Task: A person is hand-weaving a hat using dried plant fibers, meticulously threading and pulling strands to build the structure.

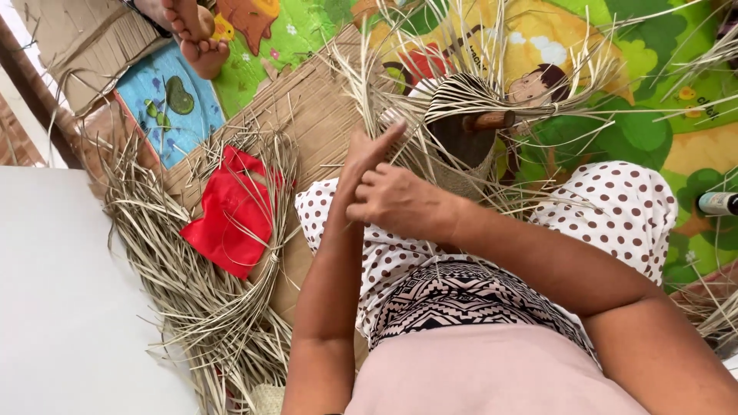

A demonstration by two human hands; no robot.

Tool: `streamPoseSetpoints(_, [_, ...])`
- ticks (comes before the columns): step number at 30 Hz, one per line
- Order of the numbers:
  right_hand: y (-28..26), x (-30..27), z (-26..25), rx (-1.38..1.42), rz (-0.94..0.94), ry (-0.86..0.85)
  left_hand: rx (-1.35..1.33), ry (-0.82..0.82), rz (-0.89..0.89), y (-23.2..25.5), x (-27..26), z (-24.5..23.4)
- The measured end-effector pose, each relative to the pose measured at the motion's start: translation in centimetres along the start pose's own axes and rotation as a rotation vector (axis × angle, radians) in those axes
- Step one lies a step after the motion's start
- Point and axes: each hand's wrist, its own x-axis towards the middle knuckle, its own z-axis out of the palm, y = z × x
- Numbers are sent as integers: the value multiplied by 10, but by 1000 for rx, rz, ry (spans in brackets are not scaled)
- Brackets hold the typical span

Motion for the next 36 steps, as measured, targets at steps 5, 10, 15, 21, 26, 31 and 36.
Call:
streamPoseSetpoints(5, [-23,11,14,-28,-86,-87,-60,-100,78,-70,13,-13])
streamPoseSetpoints(10, [-33,21,22,-41,-78,-137,-292,-343,50,-33,-8,-46])
streamPoseSetpoints(15, [-34,17,35,-81,-98,-148,-285,-358,94,-30,-33,-68])
streamPoseSetpoints(21, [-33,3,31,-45,-80,42,-294,-279,73,-72,-22,-64])
streamPoseSetpoints(26, [41,-100,10,-215,290,180,-539,-215,-29,-85,-36,-38])
streamPoseSetpoints(31, [85,-209,19,-536,693,-234,-541,-127,-14,-87,-38,-26])
streamPoseSetpoints(36, [94,-199,44,-516,468,15,-500,-114,27,-60,-60,-24])
